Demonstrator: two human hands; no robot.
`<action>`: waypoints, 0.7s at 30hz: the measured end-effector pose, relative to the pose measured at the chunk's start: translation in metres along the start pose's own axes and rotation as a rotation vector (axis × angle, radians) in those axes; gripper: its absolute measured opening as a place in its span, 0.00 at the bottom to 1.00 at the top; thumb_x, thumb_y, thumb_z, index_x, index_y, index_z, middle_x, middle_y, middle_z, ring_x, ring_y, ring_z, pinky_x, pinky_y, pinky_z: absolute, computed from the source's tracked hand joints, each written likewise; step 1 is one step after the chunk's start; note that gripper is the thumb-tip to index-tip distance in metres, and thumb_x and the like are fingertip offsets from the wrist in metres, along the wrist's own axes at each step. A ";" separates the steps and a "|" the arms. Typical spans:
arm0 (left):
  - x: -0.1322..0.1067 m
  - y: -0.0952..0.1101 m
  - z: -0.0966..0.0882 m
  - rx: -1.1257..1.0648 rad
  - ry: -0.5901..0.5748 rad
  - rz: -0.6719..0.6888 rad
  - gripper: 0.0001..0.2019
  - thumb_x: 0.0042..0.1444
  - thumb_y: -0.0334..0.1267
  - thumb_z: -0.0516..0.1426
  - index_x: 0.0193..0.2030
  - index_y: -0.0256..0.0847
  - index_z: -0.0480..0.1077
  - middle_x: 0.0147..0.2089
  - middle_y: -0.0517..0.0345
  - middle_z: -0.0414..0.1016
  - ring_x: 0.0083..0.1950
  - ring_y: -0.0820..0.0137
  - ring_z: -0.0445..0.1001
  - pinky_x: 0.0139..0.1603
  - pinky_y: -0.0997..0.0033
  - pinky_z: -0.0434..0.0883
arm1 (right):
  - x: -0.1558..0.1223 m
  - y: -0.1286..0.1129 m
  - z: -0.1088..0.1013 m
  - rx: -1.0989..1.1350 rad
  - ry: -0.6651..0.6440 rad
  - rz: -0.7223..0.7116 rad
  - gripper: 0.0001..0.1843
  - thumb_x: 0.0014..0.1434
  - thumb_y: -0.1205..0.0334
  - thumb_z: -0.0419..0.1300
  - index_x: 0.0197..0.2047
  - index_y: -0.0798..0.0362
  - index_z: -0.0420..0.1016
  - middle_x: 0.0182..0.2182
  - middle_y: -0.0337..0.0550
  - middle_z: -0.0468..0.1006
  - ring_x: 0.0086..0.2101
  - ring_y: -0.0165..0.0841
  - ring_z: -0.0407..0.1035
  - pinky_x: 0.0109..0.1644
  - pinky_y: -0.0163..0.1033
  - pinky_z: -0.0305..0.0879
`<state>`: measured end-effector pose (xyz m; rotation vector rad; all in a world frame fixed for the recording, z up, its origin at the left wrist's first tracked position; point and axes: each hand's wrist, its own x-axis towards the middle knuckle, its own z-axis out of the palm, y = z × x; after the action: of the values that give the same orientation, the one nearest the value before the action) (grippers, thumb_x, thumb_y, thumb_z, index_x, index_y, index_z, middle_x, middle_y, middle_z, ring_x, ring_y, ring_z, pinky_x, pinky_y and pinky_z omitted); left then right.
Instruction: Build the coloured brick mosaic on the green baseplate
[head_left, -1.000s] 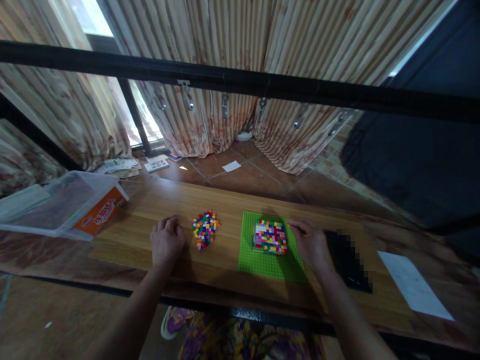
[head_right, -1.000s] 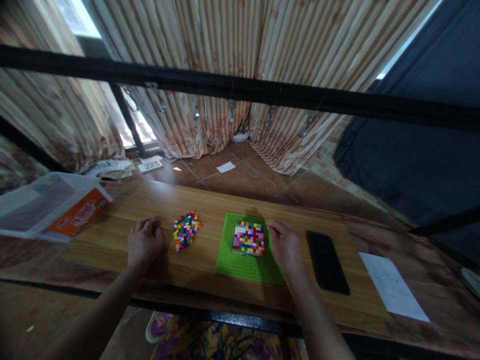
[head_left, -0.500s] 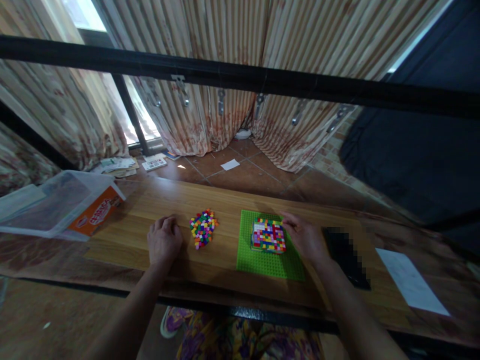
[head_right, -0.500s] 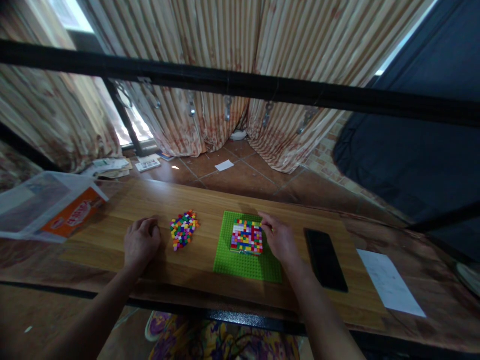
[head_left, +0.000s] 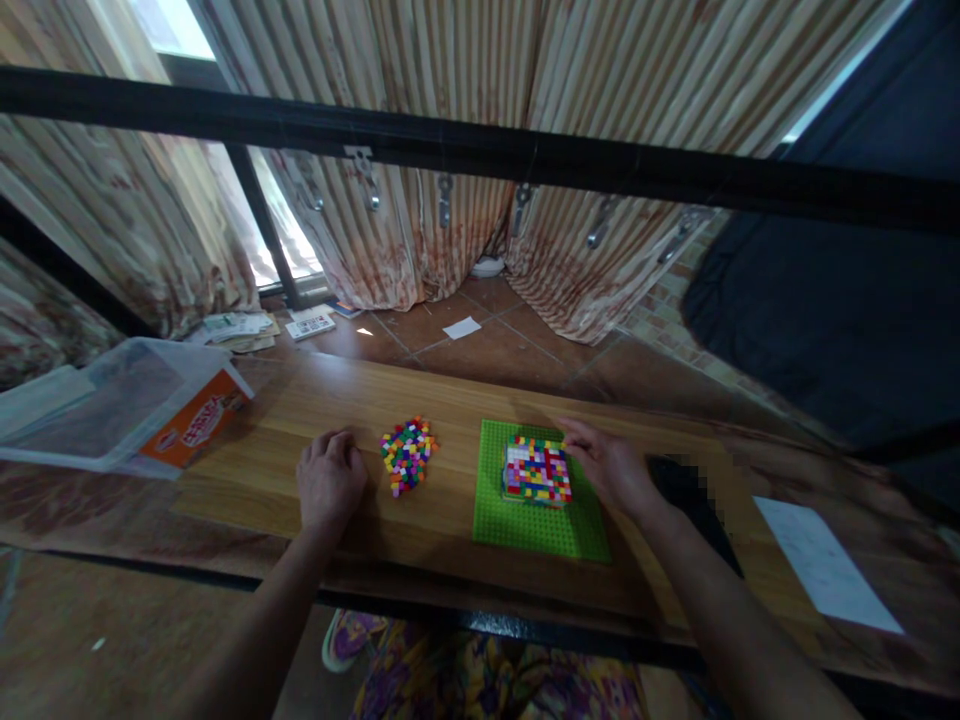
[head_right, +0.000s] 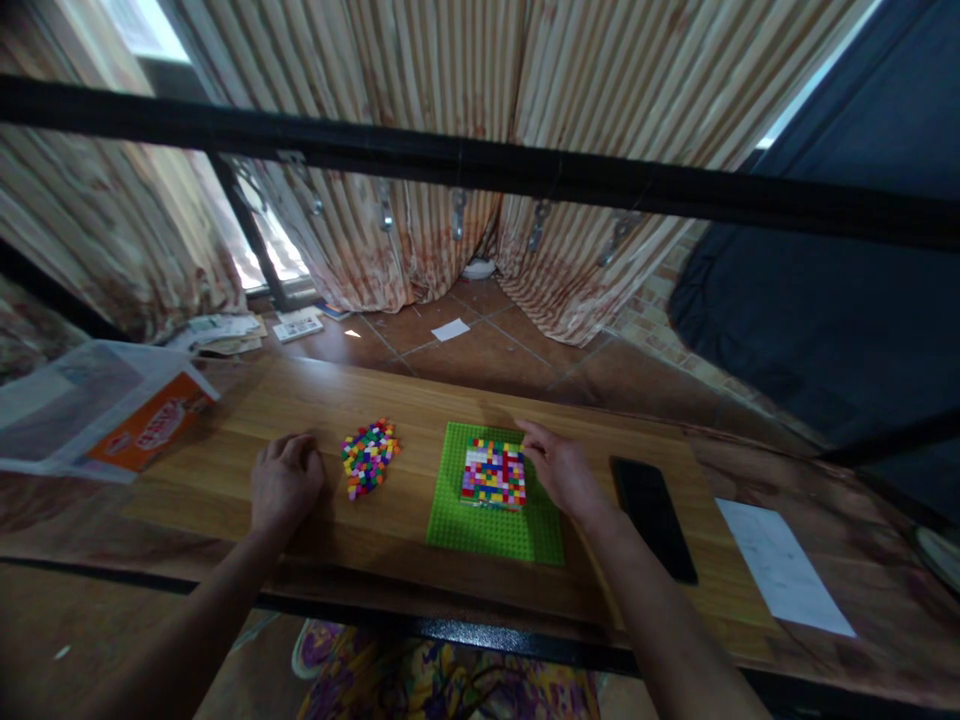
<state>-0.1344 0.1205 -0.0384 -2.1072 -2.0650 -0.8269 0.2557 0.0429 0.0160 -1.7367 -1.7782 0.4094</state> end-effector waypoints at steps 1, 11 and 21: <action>0.000 0.000 0.000 0.001 0.000 -0.003 0.15 0.58 0.36 0.50 0.46 0.36 0.74 0.49 0.44 0.75 0.49 0.55 0.70 0.53 0.54 0.67 | 0.000 -0.001 0.000 -0.016 -0.009 -0.006 0.22 0.60 0.61 0.53 0.58 0.52 0.71 0.34 0.42 0.80 0.34 0.34 0.75 0.42 0.39 0.69; 0.000 0.001 -0.001 -0.014 -0.003 -0.012 0.14 0.57 0.37 0.50 0.45 0.39 0.74 0.48 0.46 0.75 0.49 0.55 0.70 0.52 0.55 0.66 | 0.009 -0.003 -0.005 -0.215 -0.110 -0.154 0.27 0.60 0.65 0.51 0.63 0.49 0.65 0.40 0.46 0.80 0.40 0.38 0.75 0.47 0.44 0.69; 0.000 0.002 -0.001 -0.028 -0.014 -0.031 0.14 0.58 0.36 0.49 0.45 0.39 0.73 0.49 0.46 0.74 0.50 0.56 0.70 0.53 0.55 0.66 | 0.026 -0.005 -0.011 -0.252 -0.242 -0.217 0.27 0.62 0.62 0.49 0.64 0.47 0.65 0.37 0.47 0.80 0.36 0.40 0.74 0.43 0.43 0.67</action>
<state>-0.1330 0.1194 -0.0370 -2.1063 -2.1101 -0.8518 0.2599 0.0657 0.0325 -1.6913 -2.2493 0.3249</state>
